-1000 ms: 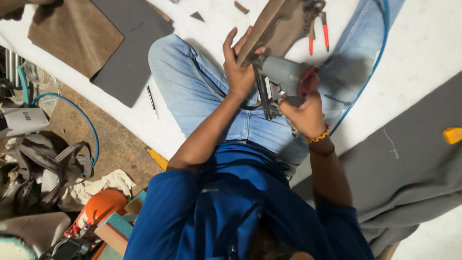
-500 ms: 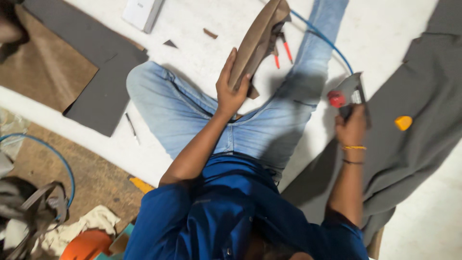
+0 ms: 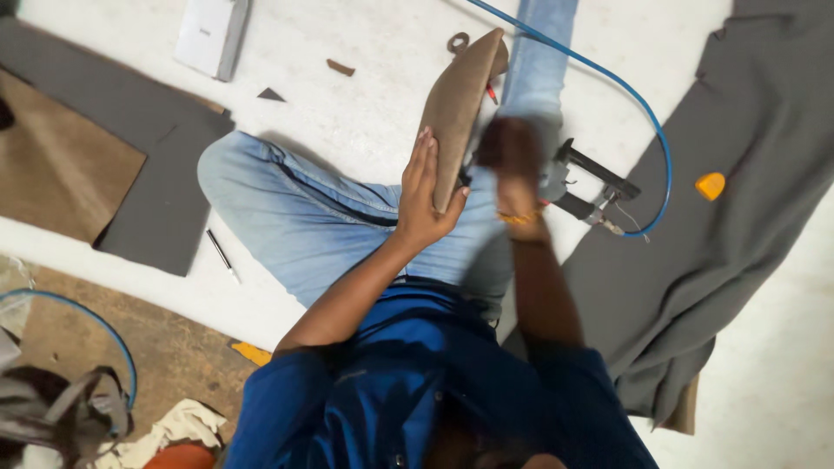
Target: The person sits on the floor and stretches brown fabric over a wooden board, folding the edges over the back. They use a pneumatic staple gun to fasten the fabric in place along the edges, then set the covered board aside and pick up another board.
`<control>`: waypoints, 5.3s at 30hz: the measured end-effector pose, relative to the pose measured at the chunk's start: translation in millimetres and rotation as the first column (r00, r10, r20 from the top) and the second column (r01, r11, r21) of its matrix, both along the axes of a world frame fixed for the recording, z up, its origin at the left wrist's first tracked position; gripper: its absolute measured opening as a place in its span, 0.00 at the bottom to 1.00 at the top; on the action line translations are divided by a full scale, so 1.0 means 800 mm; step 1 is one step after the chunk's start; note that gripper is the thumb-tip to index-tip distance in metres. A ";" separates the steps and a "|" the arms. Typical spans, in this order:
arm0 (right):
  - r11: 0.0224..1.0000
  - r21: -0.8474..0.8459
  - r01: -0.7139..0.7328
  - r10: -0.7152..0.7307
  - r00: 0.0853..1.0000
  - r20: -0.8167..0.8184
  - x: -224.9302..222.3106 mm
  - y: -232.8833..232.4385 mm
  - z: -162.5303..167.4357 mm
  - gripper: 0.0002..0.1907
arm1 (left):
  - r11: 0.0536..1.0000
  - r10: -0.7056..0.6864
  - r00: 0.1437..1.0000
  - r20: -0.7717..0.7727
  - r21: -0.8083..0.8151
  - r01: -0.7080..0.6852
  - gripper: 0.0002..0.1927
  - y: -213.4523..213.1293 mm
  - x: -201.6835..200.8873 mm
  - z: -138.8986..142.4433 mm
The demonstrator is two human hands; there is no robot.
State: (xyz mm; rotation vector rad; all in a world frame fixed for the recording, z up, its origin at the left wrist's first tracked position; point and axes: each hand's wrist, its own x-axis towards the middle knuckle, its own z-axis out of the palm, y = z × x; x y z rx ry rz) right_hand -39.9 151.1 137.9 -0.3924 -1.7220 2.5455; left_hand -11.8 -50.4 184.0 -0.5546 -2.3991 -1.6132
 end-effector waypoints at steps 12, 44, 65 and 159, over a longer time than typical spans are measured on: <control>0.961 -0.010 0.277 -0.267 0.933 0.240 -0.068 -0.115 0.046 0.25 | 0.930 -0.247 0.833 0.494 0.363 0.060 0.41 -0.040 -0.092 -0.060; 0.910 0.396 0.124 -0.171 0.981 0.087 -0.078 -0.106 -0.030 0.25 | 0.836 -0.067 0.919 0.388 -0.480 0.264 0.36 0.022 -0.097 0.086; -0.254 0.926 -0.279 0.061 0.951 0.303 0.146 0.230 -0.103 0.33 | 0.555 -0.228 0.896 0.381 -0.705 0.441 0.48 -0.064 -0.201 0.074; 0.868 -0.402 -0.292 0.368 0.921 0.124 -0.209 -0.281 -0.016 0.09 | 0.972 -0.147 0.880 0.452 0.231 0.044 0.60 -0.202 -0.236 0.036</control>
